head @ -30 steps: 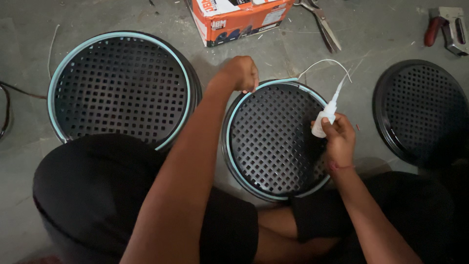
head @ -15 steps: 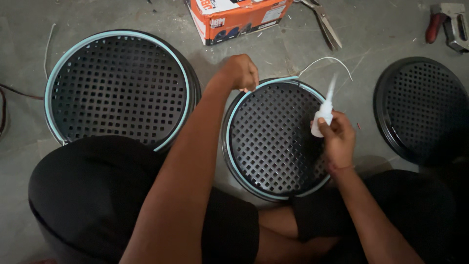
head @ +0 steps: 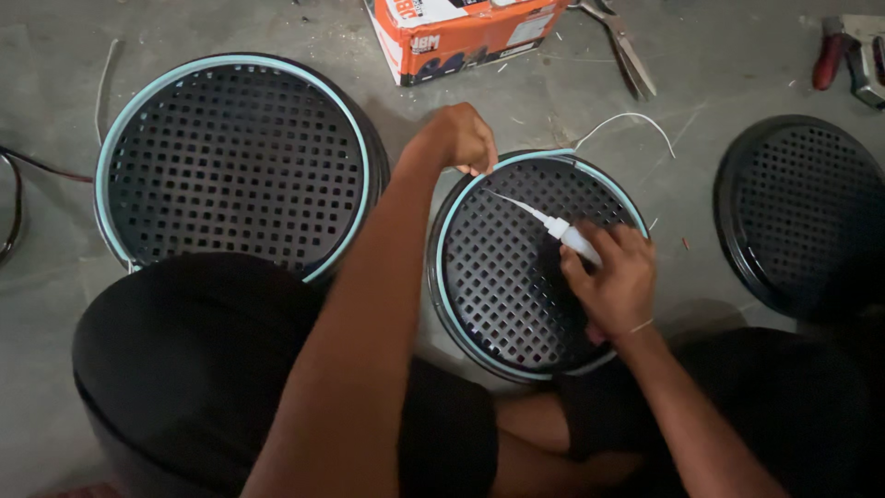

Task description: The person applies glue from a small bottle along the rim of a perforated speaker grille and presses a light blue strip into place. They repeat this process on multiple grilles, adjusting the strip and occasionally moving the grilles on the floor.

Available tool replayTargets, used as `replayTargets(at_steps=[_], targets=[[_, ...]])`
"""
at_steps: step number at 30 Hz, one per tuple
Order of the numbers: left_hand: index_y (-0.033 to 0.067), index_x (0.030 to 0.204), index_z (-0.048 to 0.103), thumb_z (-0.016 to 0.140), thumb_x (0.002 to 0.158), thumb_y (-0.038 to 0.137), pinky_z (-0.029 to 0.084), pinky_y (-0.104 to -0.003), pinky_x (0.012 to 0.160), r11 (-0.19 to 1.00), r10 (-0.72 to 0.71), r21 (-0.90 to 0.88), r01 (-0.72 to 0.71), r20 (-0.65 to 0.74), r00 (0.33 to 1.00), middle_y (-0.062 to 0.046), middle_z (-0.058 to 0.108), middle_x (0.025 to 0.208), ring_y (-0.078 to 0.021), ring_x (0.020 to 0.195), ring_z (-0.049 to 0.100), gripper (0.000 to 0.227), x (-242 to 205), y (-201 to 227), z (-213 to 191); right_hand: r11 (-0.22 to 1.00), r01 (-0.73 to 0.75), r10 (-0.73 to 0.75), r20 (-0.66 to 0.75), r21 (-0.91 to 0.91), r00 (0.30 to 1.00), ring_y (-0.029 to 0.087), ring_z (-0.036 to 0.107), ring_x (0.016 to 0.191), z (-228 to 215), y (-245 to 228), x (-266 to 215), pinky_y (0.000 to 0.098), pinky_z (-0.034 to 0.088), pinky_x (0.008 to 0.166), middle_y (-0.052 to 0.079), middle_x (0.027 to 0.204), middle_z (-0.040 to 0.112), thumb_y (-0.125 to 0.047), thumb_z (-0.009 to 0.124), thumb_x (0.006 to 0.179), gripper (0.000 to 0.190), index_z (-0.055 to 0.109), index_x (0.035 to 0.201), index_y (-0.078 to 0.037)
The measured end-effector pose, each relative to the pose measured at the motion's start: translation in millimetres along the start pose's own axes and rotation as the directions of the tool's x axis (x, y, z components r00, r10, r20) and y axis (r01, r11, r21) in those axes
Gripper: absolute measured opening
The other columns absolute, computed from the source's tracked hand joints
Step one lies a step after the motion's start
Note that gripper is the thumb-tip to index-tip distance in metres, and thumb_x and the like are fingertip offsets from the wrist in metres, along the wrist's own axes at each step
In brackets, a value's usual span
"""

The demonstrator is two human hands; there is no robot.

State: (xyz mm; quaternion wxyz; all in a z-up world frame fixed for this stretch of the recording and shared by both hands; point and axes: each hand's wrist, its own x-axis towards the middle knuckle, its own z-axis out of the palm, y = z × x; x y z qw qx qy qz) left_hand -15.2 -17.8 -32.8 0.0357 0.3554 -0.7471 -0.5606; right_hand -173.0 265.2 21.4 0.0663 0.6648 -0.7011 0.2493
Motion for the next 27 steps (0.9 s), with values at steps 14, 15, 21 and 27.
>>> replayTargets(at_steps=[14, 15, 21, 27], targets=[[0.0066, 0.081, 0.082, 0.074, 0.067, -0.001, 0.06, -0.026, 0.064, 0.997, -0.067, -0.038, 0.067, 0.003, 0.998, -0.006, 0.077, 0.073, -0.0125, 0.064, 0.072, 0.018, 0.9, 3.5, 0.6, 0.991, 0.015, -0.014, 0.007, -0.13, 1.0, 0.029, 0.06, 0.092, 2.1, -9.4, 13.3, 0.0461, 0.045, 0.089, 0.007, 0.092, 0.06, -0.023, 0.083, 0.083, 0.033, 0.076, 0.114, -0.013], [0.0064, 0.081, 0.082, 0.074, 0.067, -0.001, 0.06, -0.026, 0.064, 0.997, -0.068, -0.04, 0.068, -0.001, 0.998, -0.006, 0.077, 0.073, -0.0125, 0.064, 0.072, 0.018, 0.9, 3.7, 0.4, 0.991, 0.022, -0.022, 0.001, -0.134, 1.0, 0.029, 0.06, 0.093, 2.0, -10.2, 13.6, 0.0461, 0.045, 0.09, 0.007, 0.093, 0.06, -0.023, 0.082, 0.083, 0.034, 0.076, 0.115, -0.013], [0.0057, 0.08, 0.082, 0.073, 0.067, -0.003, 0.061, -0.026, 0.064, 0.997, -0.061, -0.046, 0.061, 0.007, 0.998, -0.005, 0.077, 0.074, -0.0119, 0.066, 0.072, 0.018, 1.0, 4.2, 0.9, 0.995, 0.056, -0.055, 0.003, -0.088, 0.998, 0.03, 0.059, 0.093, -0.3, -12.4, 15.1, 0.0458, 0.046, 0.091, 0.009, 0.094, 0.058, -0.023, 0.083, 0.084, 0.035, 0.076, 0.117, -0.011], [0.0064, 0.08, 0.082, 0.074, 0.066, -0.001, 0.061, -0.027, 0.064, 0.997, -0.078, -0.022, 0.078, -0.006, 0.997, -0.006, 0.077, 0.073, -0.0122, 0.066, 0.072, 0.018, 0.4, 4.8, 0.5, 0.992, 0.034, -0.033, 0.002, -0.122, 0.999, 0.029, 0.059, 0.092, -0.3, -12.8, 15.8, 0.046, 0.046, 0.091, 0.009, 0.093, 0.059, -0.023, 0.083, 0.085, 0.033, 0.076, 0.115, -0.011]])
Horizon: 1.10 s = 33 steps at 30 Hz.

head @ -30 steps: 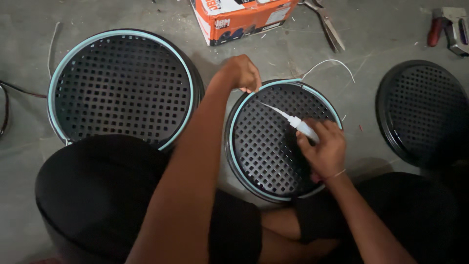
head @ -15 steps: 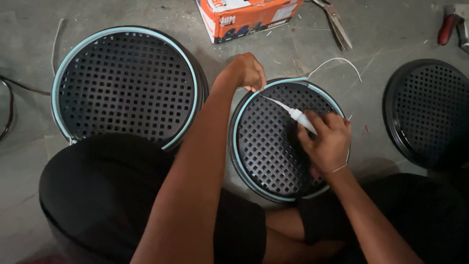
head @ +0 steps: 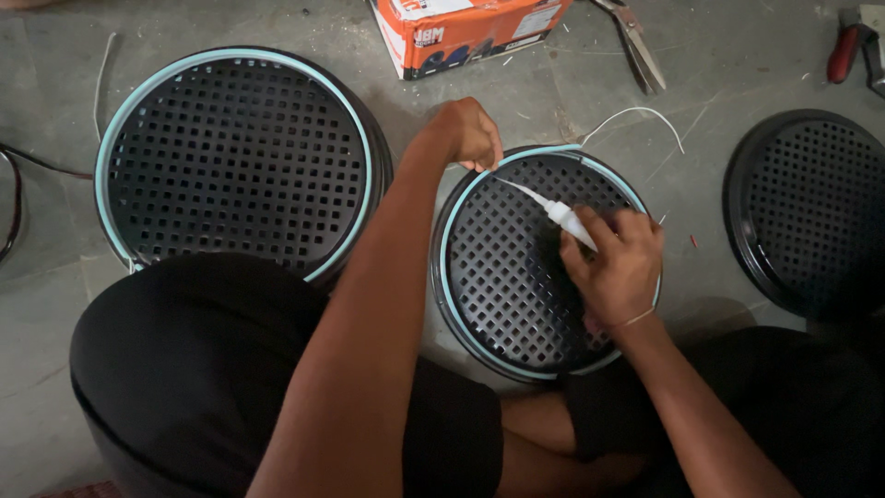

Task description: The person applies glue from a small bottle along the rim of a perforated speaker grille and presses a light blue strip into place. They repeat this process on multiple grilles, adjusting the strip and occasionally moving the grilles on the floor.

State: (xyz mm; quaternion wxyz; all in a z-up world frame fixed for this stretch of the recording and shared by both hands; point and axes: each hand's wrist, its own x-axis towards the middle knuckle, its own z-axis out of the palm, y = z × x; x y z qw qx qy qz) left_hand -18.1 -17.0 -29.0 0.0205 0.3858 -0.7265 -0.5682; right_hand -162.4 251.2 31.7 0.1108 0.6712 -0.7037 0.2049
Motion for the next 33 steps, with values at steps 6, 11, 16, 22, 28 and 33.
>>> replayTargets(at_steps=[6, 11, 16, 22, 28, 33], targets=[[0.0058, 0.079, 0.082, 0.072, 0.067, -0.002, 0.06, -0.027, 0.063, 1.0, 0.026, 0.003, -0.026, 0.025, 0.999, -0.005, 0.078, 0.073, -0.0125, 0.066, 0.072, 0.017, 3.6, -0.6, 0.2, 1.0, -0.017, 0.017, -0.025, -0.018, 1.0, 0.029, 0.059, 0.094, 2.1, 5.2, -1.1, 0.0458, 0.045, 0.091, 0.007, 0.095, 0.06, -0.021, 0.084, 0.083, 0.037, 0.076, 0.118, -0.012], [0.006, 0.079, 0.082, 0.073, 0.065, -0.002, 0.06, -0.027, 0.062, 1.0, 0.02, 0.006, -0.02, 0.015, 1.0, -0.005, 0.077, 0.073, -0.0124, 0.064, 0.072, 0.018, 6.3, -2.8, 1.4, 0.999, 0.034, -0.035, -0.066, -0.022, 0.997, 0.029, 0.06, 0.095, 4.6, 7.2, -0.9, 0.0461, 0.045, 0.089, 0.008, 0.098, 0.06, -0.022, 0.085, 0.083, 0.036, 0.075, 0.117, -0.012], [0.0058, 0.079, 0.082, 0.075, 0.065, -0.001, 0.059, -0.027, 0.06, 0.999, 0.033, 0.01, -0.033, 0.012, 0.999, -0.006, 0.077, 0.072, -0.013, 0.062, 0.071, 0.017, 9.0, -6.4, 2.4, 1.0, -0.015, 0.015, -0.033, -0.018, 0.999, 0.029, 0.059, 0.094, 1.8, 7.1, -0.5, 0.0457, 0.045, 0.09, 0.007, 0.096, 0.059, -0.022, 0.084, 0.082, 0.038, 0.076, 0.118, -0.013], [0.007, 0.079, 0.081, 0.075, 0.064, 0.0, 0.059, -0.027, 0.06, 0.999, 0.052, -0.014, -0.052, 0.017, 0.998, -0.004, 0.077, 0.071, -0.0116, 0.061, 0.071, 0.017, 10.7, -10.1, 3.4, 1.0, 0.009, -0.01, -0.037, -0.021, 0.999, 0.028, 0.059, 0.094, 0.2, 5.0, 0.1, 0.0456, 0.044, 0.091, 0.007, 0.096, 0.059, -0.021, 0.084, 0.084, 0.036, 0.076, 0.118, -0.013], [0.0074, 0.078, 0.082, 0.074, 0.064, 0.0, 0.06, -0.027, 0.061, 0.999, 0.043, 0.004, -0.043, 0.014, 0.999, -0.004, 0.077, 0.071, -0.0121, 0.062, 0.072, 0.018, 12.5, -10.7, 3.5, 0.999, -0.033, 0.031, -0.061, -0.03, 0.998, 0.029, 0.059, 0.095, 2.0, 10.8, -0.4, 0.0457, 0.044, 0.089, 0.008, 0.095, 0.059, -0.021, 0.083, 0.083, 0.035, 0.076, 0.117, -0.012], [0.008, 0.078, 0.083, 0.074, 0.064, 0.001, 0.059, -0.027, 0.061, 0.999, 0.043, 0.028, -0.043, 0.001, 0.999, -0.006, 0.077, 0.07, -0.0134, 0.063, 0.073, 0.018, 17.7, -15.3, 6.2, 0.981, -0.166, 0.171, -0.041, 0.098, 0.984, 0.034, 0.064, 0.09, 12.0, 23.4, -6.5, 0.0454, 0.05, 0.085, 0.012, 0.094, 0.065, -0.02, 0.084, 0.083, 0.034, 0.077, 0.114, -0.01]])
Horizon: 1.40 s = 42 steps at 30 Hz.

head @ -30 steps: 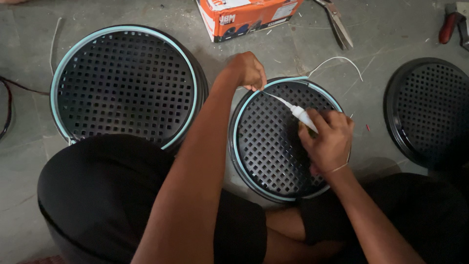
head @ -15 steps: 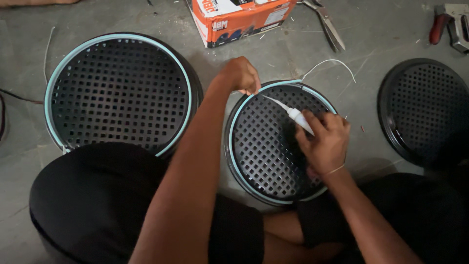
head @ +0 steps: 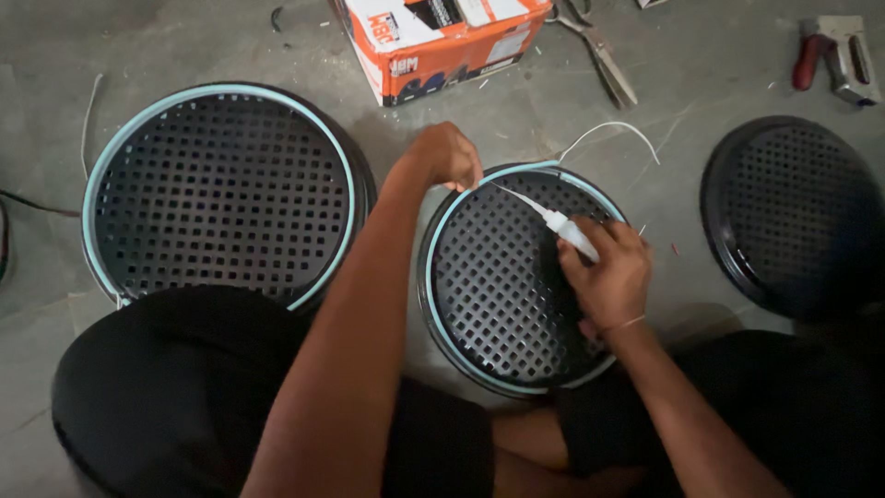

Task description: The person applies glue from a small bottle along the rim of a perforated speaker grille and presses a light blue strip into place. They repeat this process on multiple grilles, adjusting the strip and occasionally moving the grilles on the floor.

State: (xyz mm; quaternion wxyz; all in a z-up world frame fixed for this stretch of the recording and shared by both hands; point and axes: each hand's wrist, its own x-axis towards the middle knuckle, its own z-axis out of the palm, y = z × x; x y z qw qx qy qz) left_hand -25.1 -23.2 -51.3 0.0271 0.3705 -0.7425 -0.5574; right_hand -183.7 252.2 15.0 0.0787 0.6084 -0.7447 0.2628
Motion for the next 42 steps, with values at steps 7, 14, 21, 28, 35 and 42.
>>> replayTargets(at_steps=[7, 14, 21, 28, 35, 42], targets=[[0.0109, 0.077, 0.082, 0.076, 0.065, 0.008, 0.059, -0.027, 0.061, 0.993, 0.095, 0.064, -0.096, 0.011, 0.995, -0.006, 0.077, 0.071, -0.0138, 0.063, 0.075, 0.014, 14.6, -15.2, 5.5, 0.778, -0.443, 0.411, 0.172, 0.445, 0.895, 0.019, 0.071, 0.099, 11.2, 41.3, -12.2, 0.0317, 0.055, 0.089, 0.01, 0.109, 0.075, -0.021, 0.078, 0.09, 0.033, 0.07, 0.118, -0.003], [0.0112, 0.075, 0.082, 0.072, 0.068, 0.008, 0.059, -0.03, 0.059, 0.973, 0.146, 0.168, -0.155, 0.066, 0.987, -0.006, 0.077, 0.07, -0.0153, 0.061, 0.075, 0.013, 19.8, -18.3, 3.2, 0.49, -0.412, 0.442, 0.189, 0.768, 0.877, 0.014, 0.071, 0.098, 24.8, 50.4, -14.1, 0.0276, 0.056, 0.088, 0.007, 0.106, 0.073, -0.014, 0.068, 0.096, 0.026, 0.061, 0.117, -0.001], [0.0115, 0.078, 0.08, 0.066, 0.072, 0.006, 0.058, -0.033, 0.059, 0.982, -0.001, 0.191, 0.003, -0.013, 1.0, -0.008, 0.076, 0.07, -0.0166, 0.063, 0.074, 0.016, 12.5, -7.1, 7.9, 0.663, -0.548, 0.558, 0.151, 0.509, 0.816, 0.013, 0.067, 0.079, 5.6, 26.5, -10.6, 0.0296, 0.053, 0.072, 0.008, 0.088, 0.074, -0.018, 0.071, 0.092, 0.025, 0.066, 0.112, -0.004], [0.0072, 0.081, 0.08, 0.072, 0.069, 0.009, 0.06, -0.031, 0.066, 0.975, 0.108, 0.201, -0.092, -0.072, 0.992, -0.009, 0.077, 0.073, -0.0165, 0.063, 0.075, 0.014, 13.2, -8.8, 13.2, 0.658, -0.516, 0.562, 0.099, 0.549, 0.821, 0.014, 0.059, 0.07, 4.6, 20.4, -5.8, 0.0318, 0.05, 0.065, 0.006, 0.079, 0.068, -0.021, 0.071, 0.091, 0.027, 0.067, 0.111, -0.004], [0.0059, 0.081, 0.079, 0.074, 0.069, 0.008, 0.061, -0.031, 0.066, 0.99, 0.055, 0.133, -0.046, -0.067, 0.996, -0.008, 0.078, 0.074, -0.0156, 0.063, 0.074, 0.014, 14.0, -9.7, 14.8, 0.717, -0.499, 0.542, 0.061, 0.486, 0.838, 0.015, 0.063, 0.072, 5.8, 22.5, -7.7, 0.0311, 0.051, 0.068, 0.008, 0.084, 0.07, -0.022, 0.07, 0.092, 0.027, 0.067, 0.111, -0.003], [0.0067, 0.08, 0.079, 0.074, 0.069, 0.009, 0.061, -0.029, 0.068, 0.987, 0.054, 0.159, -0.039, -0.092, 0.994, -0.008, 0.078, 0.073, -0.0147, 0.063, 0.075, 0.013, 9.5, -4.3, 14.9, 0.698, -0.544, 0.573, 0.091, 0.466, 0.814, 0.017, 0.058, 0.069, 7.9, 23.2, -8.2, 0.0327, 0.049, 0.065, 0.01, 0.079, 0.067, -0.02, 0.071, 0.093, 0.024, 0.069, 0.11, -0.003]])
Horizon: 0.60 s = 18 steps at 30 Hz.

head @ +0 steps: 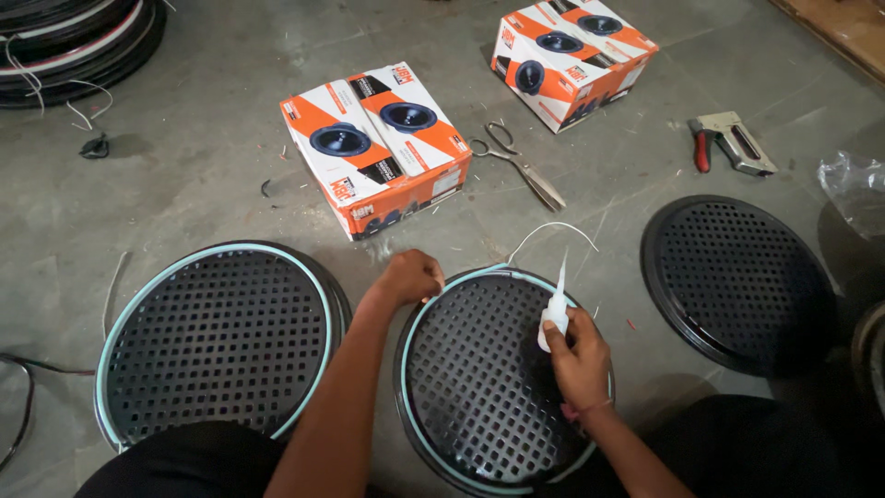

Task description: The person applies glue from a small bottle along the rim of a perforated speaker grille and presses a light blue strip into place. They repeat this process on multiple grilles, adjusting the strip and occasionally moving the grilles on the floor.

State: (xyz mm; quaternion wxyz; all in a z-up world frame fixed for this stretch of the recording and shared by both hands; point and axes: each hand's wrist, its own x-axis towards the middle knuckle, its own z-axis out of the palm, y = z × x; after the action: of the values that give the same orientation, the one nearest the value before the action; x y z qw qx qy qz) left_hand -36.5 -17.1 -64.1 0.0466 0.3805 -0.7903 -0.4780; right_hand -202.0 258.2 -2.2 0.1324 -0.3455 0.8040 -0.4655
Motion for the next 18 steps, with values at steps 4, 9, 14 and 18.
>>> replayTargets(at_steps=[4, 9, 14, 18], targets=[[0.0059, 0.079, 0.078, 0.074, 0.068, 0.007, 0.061, -0.03, 0.067, 0.999, -0.002, -0.046, 0.002, 0.0, 1.0, -0.007, 0.077, 0.073, -0.0148, 0.062, 0.074, 0.012, -1.9, 1.8, -0.2, 0.998, 0.035, -0.034, -0.015, 0.053, 0.999, 0.014, 0.06, 0.071, 1.2, -0.6, 0.0, 0.0306, 0.05, 0.066, 0.007, 0.082, 0.07, -0.019, 0.071, 0.092, 0.024, 0.068, 0.109, -0.003], [0.0052, 0.078, 0.077, 0.072, 0.069, 0.005, 0.061, -0.03, 0.065, 0.997, -0.009, -0.07, 0.009, 0.01, 1.0, -0.008, 0.076, 0.071, -0.0148, 0.062, 0.074, 0.011, -3.0, 2.1, 1.4, 0.999, -0.04, 0.04, -0.004, 0.007, 0.999, 0.015, 0.06, 0.068, -0.2, -2.6, -0.4, 0.0321, 0.049, 0.064, 0.009, 0.079, 0.069, -0.02, 0.071, 0.092, 0.025, 0.069, 0.11, -0.003], [0.0054, 0.078, 0.077, 0.069, 0.069, 0.004, 0.06, -0.031, 0.065, 1.0, -0.002, -0.011, 0.002, 0.022, 1.0, -0.009, 0.076, 0.071, -0.0155, 0.062, 0.073, 0.011, 2.8, 1.2, 2.3, 0.999, 0.023, -0.023, -0.006, 0.024, 1.0, 0.015, 0.062, 0.069, -0.4, -1.7, 1.0, 0.031, 0.05, 0.065, 0.008, 0.081, 0.071, -0.021, 0.071, 0.091, 0.025, 0.068, 0.109, -0.003], [0.0062, 0.077, 0.077, 0.065, 0.07, 0.004, 0.06, -0.033, 0.064, 1.0, 0.02, 0.019, -0.019, -0.006, 1.0, -0.009, 0.075, 0.07, -0.0167, 0.062, 0.074, 0.014, 6.4, -4.7, 5.3, 0.999, -0.03, 0.03, 0.008, -0.041, 1.0, 0.019, 0.06, 0.068, -0.7, 0.4, 1.4, 0.0338, 0.049, 0.064, 0.012, 0.078, 0.068, -0.022, 0.071, 0.092, 0.027, 0.068, 0.111, -0.003]])
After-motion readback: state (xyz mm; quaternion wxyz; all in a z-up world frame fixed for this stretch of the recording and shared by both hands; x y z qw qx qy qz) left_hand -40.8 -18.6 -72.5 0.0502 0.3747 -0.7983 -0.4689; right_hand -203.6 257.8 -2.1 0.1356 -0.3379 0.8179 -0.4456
